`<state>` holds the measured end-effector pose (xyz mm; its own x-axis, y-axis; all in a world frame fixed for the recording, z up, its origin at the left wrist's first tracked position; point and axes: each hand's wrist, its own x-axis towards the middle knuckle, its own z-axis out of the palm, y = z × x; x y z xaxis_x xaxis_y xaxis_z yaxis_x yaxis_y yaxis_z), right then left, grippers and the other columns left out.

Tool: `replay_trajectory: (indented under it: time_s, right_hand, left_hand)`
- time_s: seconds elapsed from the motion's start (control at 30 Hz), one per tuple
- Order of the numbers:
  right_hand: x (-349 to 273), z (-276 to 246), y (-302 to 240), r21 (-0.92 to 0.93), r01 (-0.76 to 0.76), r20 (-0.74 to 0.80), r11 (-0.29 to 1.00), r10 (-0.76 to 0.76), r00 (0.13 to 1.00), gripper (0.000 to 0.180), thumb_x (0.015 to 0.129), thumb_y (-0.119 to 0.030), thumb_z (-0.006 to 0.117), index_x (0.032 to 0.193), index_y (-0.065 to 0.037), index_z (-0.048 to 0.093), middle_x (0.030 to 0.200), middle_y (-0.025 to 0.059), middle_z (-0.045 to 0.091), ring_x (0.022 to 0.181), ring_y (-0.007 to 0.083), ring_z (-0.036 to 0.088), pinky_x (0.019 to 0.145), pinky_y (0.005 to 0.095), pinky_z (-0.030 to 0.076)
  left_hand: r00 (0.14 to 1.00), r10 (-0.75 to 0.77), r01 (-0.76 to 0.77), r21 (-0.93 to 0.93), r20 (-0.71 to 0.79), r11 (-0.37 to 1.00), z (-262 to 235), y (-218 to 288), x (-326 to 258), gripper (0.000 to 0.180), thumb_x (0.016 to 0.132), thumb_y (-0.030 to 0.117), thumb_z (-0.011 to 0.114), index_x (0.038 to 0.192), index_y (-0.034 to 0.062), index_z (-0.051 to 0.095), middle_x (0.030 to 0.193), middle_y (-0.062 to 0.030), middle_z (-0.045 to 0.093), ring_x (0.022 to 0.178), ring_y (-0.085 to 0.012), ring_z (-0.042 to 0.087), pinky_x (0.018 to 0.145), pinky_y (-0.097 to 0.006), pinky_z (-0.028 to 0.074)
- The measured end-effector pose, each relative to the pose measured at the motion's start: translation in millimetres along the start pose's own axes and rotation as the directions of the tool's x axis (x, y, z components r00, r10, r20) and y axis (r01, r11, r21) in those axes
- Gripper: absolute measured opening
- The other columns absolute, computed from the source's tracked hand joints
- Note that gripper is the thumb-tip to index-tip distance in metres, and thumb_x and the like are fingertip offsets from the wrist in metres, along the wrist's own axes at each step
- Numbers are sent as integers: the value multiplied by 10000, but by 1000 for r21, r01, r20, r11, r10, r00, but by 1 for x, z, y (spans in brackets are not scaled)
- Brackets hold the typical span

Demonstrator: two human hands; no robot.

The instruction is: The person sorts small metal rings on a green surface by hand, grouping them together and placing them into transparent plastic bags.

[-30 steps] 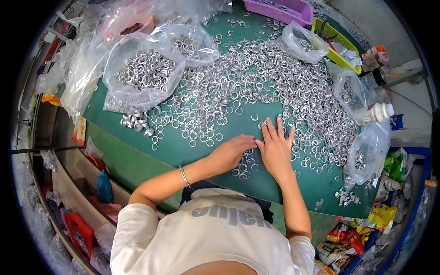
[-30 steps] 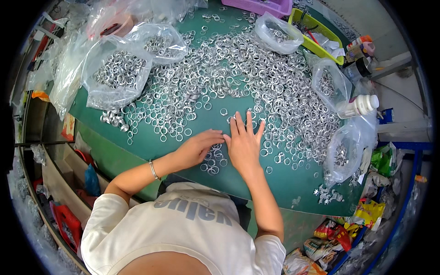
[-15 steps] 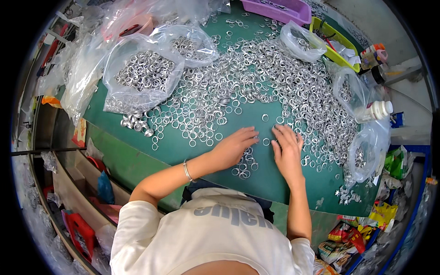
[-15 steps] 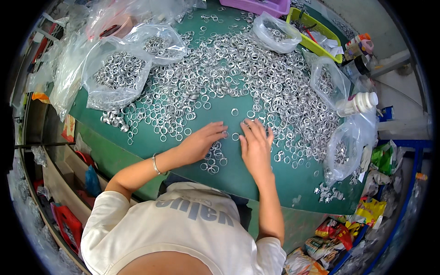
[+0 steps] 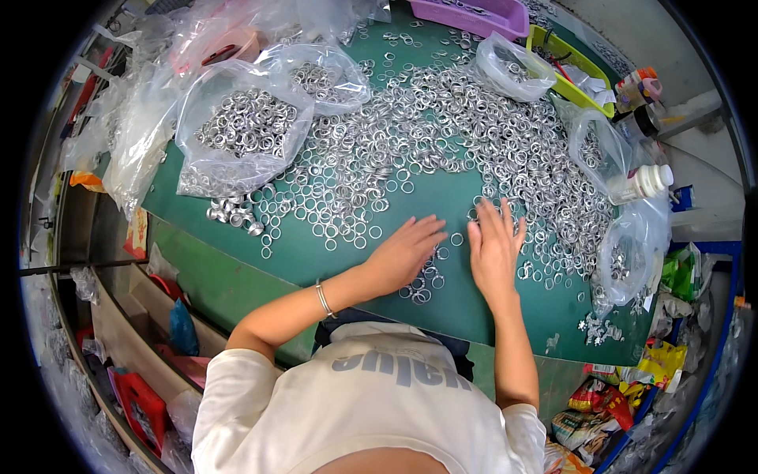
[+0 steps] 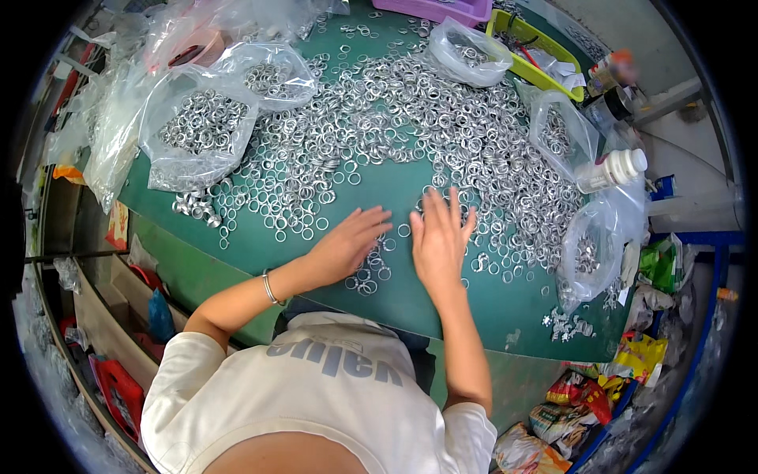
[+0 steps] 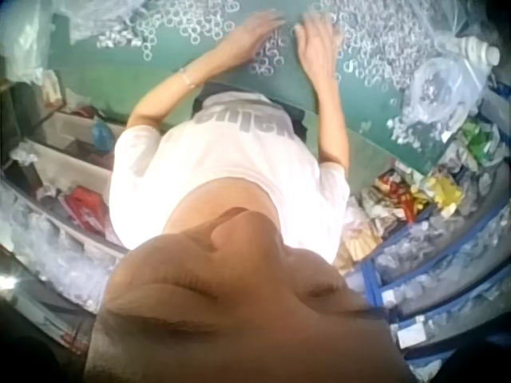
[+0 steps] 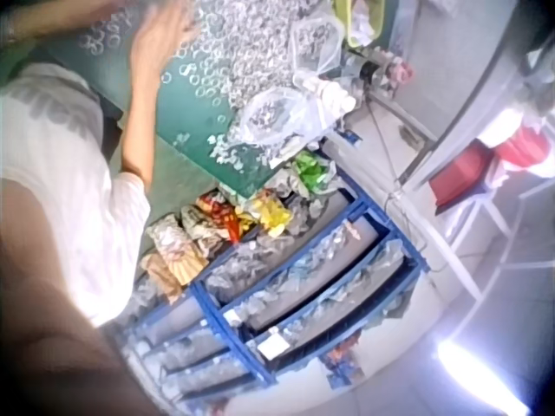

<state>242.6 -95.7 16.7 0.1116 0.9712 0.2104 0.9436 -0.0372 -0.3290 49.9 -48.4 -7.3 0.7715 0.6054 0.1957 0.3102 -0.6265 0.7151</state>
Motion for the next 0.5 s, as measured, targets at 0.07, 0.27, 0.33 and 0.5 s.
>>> replay_trajectory:
  time_s: [0.07, 0.27, 0.33, 0.5]
  right_hand:
    - [7, 8, 1, -83, -23, 2, 996, 24, 1000, 392, 959, -243, 509, 1242, 27, 546, 1335, 147, 529, 1322, 375, 397, 1077, 630, 189]
    - [-1, 24, -23, 158, 171, 98, 973, -187, 977, 397, 945, -222, 541, 1252, 29, 538, 1357, 159, 513, 1332, 341, 403, 1104, 557, 237]
    - [0, 11, -22, 273, 187, 128, 944, -228, 965, 393, 927, -186, 566, 1257, 24, 535, 1349, 157, 518, 1312, 320, 435, 1109, 536, 248]
    - [-9, 10, -20, 243, 252, 126, 937, -288, 949, 363, 909, -174, 582, 1224, 6, 567, 1331, 144, 535, 1300, 313, 449, 1113, 534, 248]
  left_hand:
    - [998, 33, -36, 48, 58, 998, 6, 1, -4, 393, 851, 4, 587, 1241, 34, 552, 1381, -149, 463, 1350, -352, 360, 1105, -519, 308]
    - [999, 27, -27, 4, 26, 1000, 2, 3, -17, 345, 839, -11, 598, 1180, 38, 593, 1316, -151, 498, 1313, -350, 401, 1103, -506, 312]
    - [999, -16, 14, -60, -38, 998, 1, 1, -24, 342, 835, -23, 595, 1171, 40, 597, 1300, -153, 504, 1309, -349, 406, 1104, -497, 311]
    - [965, -83, 62, -93, -247, 994, -4, 3, -11, 425, 847, -38, 568, 1264, 32, 528, 1370, -157, 468, 1341, -357, 376, 1122, -508, 264]
